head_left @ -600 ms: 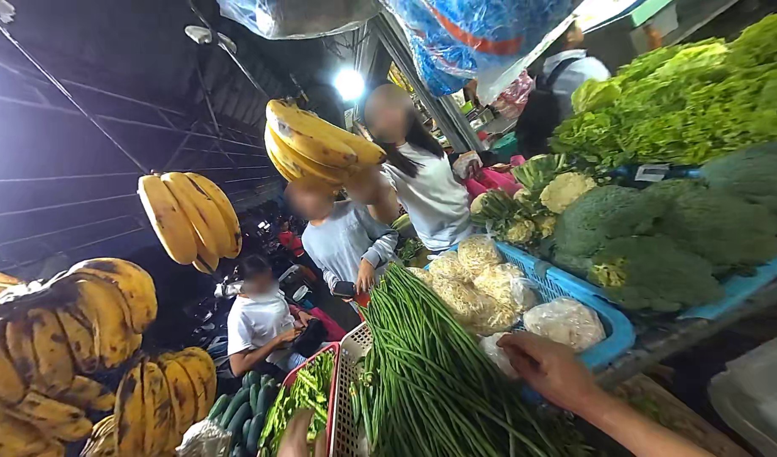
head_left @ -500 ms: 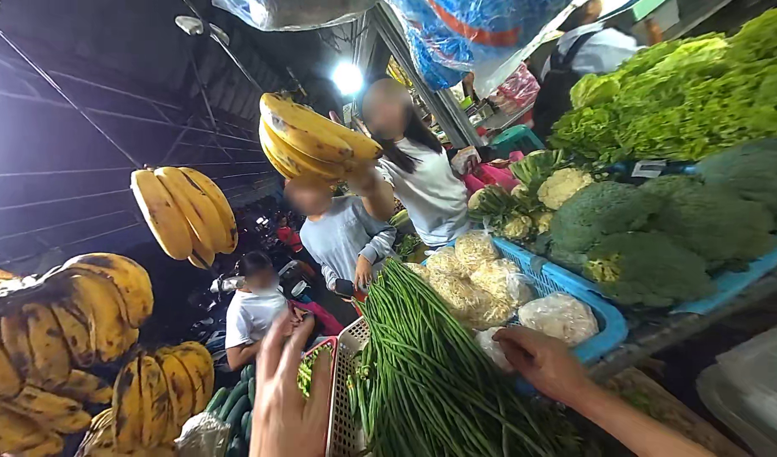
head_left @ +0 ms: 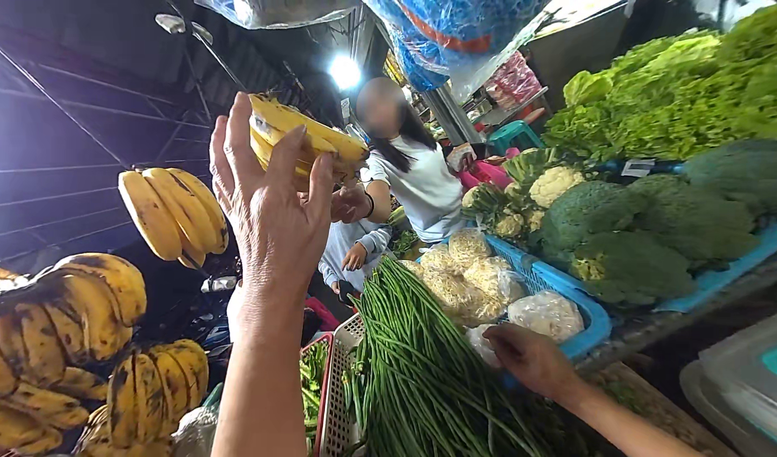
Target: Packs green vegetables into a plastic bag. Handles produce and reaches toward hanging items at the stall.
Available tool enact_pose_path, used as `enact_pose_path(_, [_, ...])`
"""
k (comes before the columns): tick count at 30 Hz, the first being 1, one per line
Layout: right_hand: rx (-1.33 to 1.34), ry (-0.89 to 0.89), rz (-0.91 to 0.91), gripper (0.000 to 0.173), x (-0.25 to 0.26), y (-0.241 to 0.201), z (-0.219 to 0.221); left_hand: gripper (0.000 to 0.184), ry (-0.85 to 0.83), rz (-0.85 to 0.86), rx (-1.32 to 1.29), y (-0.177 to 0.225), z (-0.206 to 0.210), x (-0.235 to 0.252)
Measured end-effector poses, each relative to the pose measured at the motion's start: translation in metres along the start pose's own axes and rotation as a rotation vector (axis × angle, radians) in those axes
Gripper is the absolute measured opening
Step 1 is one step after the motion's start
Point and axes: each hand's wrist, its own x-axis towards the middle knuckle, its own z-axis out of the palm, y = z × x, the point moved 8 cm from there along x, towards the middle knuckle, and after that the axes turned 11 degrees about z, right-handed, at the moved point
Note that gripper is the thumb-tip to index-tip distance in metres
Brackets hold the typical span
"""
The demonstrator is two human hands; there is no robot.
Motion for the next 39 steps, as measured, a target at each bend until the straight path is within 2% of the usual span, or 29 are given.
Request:
enact_pose_path(7, [-0.008, 0.013, -0.018, 0.030, 0.000, 0.000, 0.001, 0.047, -0.063, -0.083, 0.064, -0.025, -0.005, -0.031])
enact_pose_path(20, [-0.021, 0.057, -0.049, 0.032, -0.001, 0.000, 0.000, 0.051, -0.071, -0.275, -0.082, -0.061, 0.008, -0.052])
enact_pose_path(25, [-0.033, 0.048, -0.034, 0.034, -0.002, 0.000, 0.000, 0.058, -0.083, -0.280, -0.135, -0.055, 0.012, -0.051])
enact_pose_path(34, [-0.011, 0.009, 0.016, 0.035, -0.002, 0.000, 0.000, 0.051, -0.115, -0.221, -0.179, -0.036, 0.000, -0.074])
enact_pose_path(36, [-0.004, 0.002, 0.009, 0.035, -0.002, 0.001, 0.001, 0.047, -0.194, -0.213, -0.197, -0.033, 0.003, -0.098])
enact_pose_path(39, [0.020, -0.030, -0.012, 0.035, -0.002, 0.002, 0.003, 0.041, -0.579, -0.377, -0.274, -0.053, 0.029, -0.162])
